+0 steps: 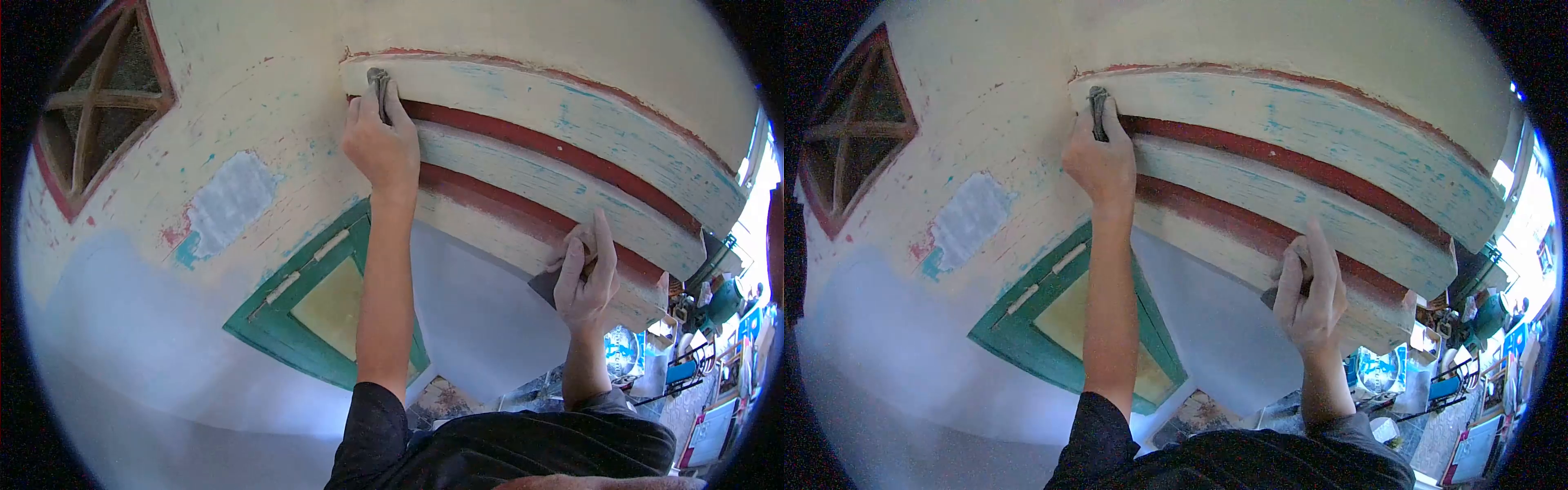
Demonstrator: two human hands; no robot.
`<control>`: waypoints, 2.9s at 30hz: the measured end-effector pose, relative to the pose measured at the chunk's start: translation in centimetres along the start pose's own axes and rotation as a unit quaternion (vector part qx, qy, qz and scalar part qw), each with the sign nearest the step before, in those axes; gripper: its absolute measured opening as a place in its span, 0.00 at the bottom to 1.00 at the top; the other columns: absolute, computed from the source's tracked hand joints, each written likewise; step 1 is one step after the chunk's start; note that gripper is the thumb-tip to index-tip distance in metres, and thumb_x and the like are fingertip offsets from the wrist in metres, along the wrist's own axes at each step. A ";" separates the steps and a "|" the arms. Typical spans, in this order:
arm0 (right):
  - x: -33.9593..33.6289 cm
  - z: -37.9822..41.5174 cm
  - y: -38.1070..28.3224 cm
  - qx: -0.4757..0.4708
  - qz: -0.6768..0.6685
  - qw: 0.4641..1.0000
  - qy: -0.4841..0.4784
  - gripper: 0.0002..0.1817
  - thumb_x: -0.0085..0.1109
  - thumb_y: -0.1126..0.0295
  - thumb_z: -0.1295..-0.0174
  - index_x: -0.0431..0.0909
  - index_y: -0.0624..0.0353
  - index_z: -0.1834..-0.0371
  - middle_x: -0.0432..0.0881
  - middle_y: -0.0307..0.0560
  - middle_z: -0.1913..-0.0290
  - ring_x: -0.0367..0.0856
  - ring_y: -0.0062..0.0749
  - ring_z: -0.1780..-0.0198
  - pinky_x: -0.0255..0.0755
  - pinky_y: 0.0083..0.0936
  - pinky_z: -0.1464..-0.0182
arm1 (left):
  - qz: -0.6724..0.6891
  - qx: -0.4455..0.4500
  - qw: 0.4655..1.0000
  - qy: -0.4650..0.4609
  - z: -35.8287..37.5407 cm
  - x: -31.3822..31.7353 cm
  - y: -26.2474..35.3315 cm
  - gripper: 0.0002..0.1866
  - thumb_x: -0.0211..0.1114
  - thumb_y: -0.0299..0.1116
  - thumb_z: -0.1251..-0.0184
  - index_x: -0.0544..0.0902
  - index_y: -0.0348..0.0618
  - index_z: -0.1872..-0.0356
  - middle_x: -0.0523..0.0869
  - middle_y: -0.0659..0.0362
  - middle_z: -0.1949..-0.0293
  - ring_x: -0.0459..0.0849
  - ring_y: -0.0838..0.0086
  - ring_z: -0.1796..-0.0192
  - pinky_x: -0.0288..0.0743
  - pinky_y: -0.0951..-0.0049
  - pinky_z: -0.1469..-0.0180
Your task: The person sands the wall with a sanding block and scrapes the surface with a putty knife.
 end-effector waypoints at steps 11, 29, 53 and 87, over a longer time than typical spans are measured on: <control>1.7 -2.8 -1.4 0.028 0.061 0.987 -0.143 0.24 0.62 0.82 0.34 0.78 0.60 0.33 0.86 0.58 0.60 0.87 0.43 0.63 0.81 0.30 0.60 | 0.053 0.091 0.992 0.075 2.7 1.1 -1.0 0.08 0.69 0.31 0.30 0.90 0.36 0.60 0.87 0.50 0.66 0.85 0.56 0.66 0.77 0.61 0.62; 2.2 -2.1 -0.4 0.039 0.018 0.995 -0.093 0.21 0.60 0.81 0.32 0.78 0.66 0.35 0.84 0.52 0.65 0.82 0.29 0.67 0.76 0.23 0.63 | 0.008 0.075 0.995 0.066 0.3 1.5 -1.1 0.13 0.71 0.17 0.42 0.91 0.42 0.56 0.90 0.54 0.65 0.86 0.62 0.63 0.78 0.67 0.55; 1.9 -2.2 -0.8 0.082 -0.013 0.994 -0.072 0.19 0.56 0.81 0.28 0.77 0.67 0.34 0.83 0.45 0.69 0.77 0.19 0.76 0.69 0.17 0.74 | 0.014 0.120 0.986 0.111 0.7 2.2 -1.6 0.11 0.70 0.20 0.42 0.91 0.40 0.57 0.88 0.52 0.67 0.87 0.57 0.62 0.79 0.62 0.57; 1.8 -2.4 -0.7 0.054 -0.046 0.995 -0.067 0.19 0.47 0.77 0.21 0.72 0.68 0.30 0.80 0.46 0.68 0.76 0.16 0.80 0.70 0.14 0.82 | 0.010 0.101 0.989 0.107 0.0 2.2 -1.4 0.14 0.67 0.21 0.43 0.90 0.44 0.56 0.86 0.53 0.66 0.85 0.54 0.63 0.78 0.57 0.58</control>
Point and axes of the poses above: each hand's wrist, its own z-axis away from the middle knuckle, its own x-axis out of the palm, y = z × x, the point moved 3 cm from there along -z, towards the middle knuckle
